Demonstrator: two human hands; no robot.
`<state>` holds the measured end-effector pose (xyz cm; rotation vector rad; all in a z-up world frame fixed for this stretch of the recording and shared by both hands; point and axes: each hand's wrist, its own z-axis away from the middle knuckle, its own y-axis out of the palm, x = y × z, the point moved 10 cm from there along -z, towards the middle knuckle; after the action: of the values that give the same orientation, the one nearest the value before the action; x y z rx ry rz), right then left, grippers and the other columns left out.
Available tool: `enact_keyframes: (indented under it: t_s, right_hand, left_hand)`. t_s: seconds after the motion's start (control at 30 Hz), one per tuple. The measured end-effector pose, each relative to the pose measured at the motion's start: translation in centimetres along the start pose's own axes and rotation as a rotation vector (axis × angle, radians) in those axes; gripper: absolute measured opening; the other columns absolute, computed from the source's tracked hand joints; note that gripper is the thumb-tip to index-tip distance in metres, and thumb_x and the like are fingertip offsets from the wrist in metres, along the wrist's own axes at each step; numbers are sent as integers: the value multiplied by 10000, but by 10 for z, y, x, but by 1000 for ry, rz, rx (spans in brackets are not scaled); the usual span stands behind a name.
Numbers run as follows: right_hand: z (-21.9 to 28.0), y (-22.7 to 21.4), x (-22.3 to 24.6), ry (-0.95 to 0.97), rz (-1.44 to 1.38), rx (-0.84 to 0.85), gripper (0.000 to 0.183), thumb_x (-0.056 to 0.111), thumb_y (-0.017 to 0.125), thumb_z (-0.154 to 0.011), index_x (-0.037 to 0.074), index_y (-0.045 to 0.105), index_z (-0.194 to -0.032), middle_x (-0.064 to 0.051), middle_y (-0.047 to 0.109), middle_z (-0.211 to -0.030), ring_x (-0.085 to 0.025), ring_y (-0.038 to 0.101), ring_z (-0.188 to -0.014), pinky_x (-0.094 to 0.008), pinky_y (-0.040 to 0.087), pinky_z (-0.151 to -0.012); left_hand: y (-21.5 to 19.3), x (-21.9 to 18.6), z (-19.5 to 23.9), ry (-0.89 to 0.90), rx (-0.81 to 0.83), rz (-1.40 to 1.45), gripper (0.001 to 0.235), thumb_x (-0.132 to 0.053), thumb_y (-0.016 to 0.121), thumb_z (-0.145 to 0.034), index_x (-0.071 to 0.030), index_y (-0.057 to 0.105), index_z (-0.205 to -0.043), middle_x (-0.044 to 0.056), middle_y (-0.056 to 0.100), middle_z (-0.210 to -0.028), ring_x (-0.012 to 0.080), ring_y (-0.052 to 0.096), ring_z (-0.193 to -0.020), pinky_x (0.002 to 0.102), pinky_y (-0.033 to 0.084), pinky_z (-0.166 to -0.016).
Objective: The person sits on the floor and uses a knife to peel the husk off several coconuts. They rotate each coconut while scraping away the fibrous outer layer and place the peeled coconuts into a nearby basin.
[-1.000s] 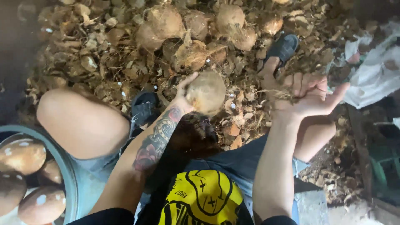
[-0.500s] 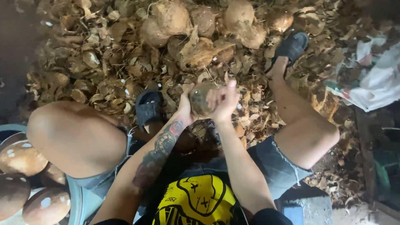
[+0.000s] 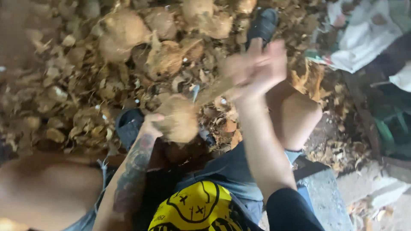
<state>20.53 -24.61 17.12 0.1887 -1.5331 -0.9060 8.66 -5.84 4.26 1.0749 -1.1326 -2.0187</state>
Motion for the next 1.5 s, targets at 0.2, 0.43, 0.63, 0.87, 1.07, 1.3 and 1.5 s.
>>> enact_keyframes:
  t_s: [0.2, 0.43, 0.63, 0.87, 1.07, 1.3, 1.5]
  right_hand:
    - [-187, -131, 121, -918, 487, 318, 202, -68, 509, -845, 34, 592, -999, -163, 597, -848, -304, 596, -700, -491, 609, -660]
    - [-284, -335, -51, -358, 1559, 385, 300, -209, 498, -953, 26, 441, -1130, -134, 494, -1061, -228, 483, -899, -381, 500, -743]
    - [-295, -477, -146, -220, 2224, 835, 684, 201, 540, -1022, -194, 423, -1568, -383, 448, -1584, -552, 289, -1505, -544, 174, -1298]
    - [-23, -297, -225, 896, 1654, 766, 500, 302, 539, -1035, -15, 594, -1417, -128, 596, -1293, -272, 564, -1158, -355, 392, -996]
    - [126, -351, -365, 1072, 1982, 1202, 1214, 680, 749, -832, 88, 42, -1621, -283, 496, -1535, -404, 643, -1263, -644, 524, -916]
    - [113, -277, -301, 802, 1816, 952, 581, 325, 670, -782, 39, 643, -1288, -255, 729, -1206, -437, 675, -1243, -566, 546, -1016]
    - [103, -231, -260, 860, 1166, 409, 255, 245, 668, -908, 110, 645, -1123, -115, 604, -583, -246, 610, -415, -383, 549, -409]
  left_hand:
    - [-268, 33, 20, -67, -710, -55, 633, -440, 701, -751, -120, 692, -1297, 79, 717, -1244, 302, 656, -1158, 445, 542, -999]
    - [-29, -41, -12, 259, 444, -167, 740, -624, 769, -1010, -140, 530, -1517, 214, 491, -1509, 406, 491, -1408, 635, 455, -1179]
    - [-221, 16, 10, 98, -753, 216, 681, -540, 778, -792, -151, 705, -1347, 138, 701, -1414, 410, 676, -1264, 593, 496, -1141]
    - [-139, -19, 13, 275, -607, 235, 849, -583, 761, -745, -181, 619, -1479, 107, 628, -1521, 396, 634, -1352, 624, 440, -1203]
    - [-167, -11, 26, 355, -740, 342, 767, -585, 783, -761, -210, 650, -1416, 108, 667, -1474, 393, 645, -1335, 629, 484, -1159]
    - [-196, -19, 37, 393, -689, 445, 770, -601, 811, -752, -101, 709, -1329, 176, 740, -1318, 415, 713, -1216, 613, 537, -1095]
    - [-242, 13, 39, 246, -730, 276, 854, -610, 856, -742, -184, 618, -1443, 181, 641, -1471, 445, 576, -1384, 715, 428, -1143]
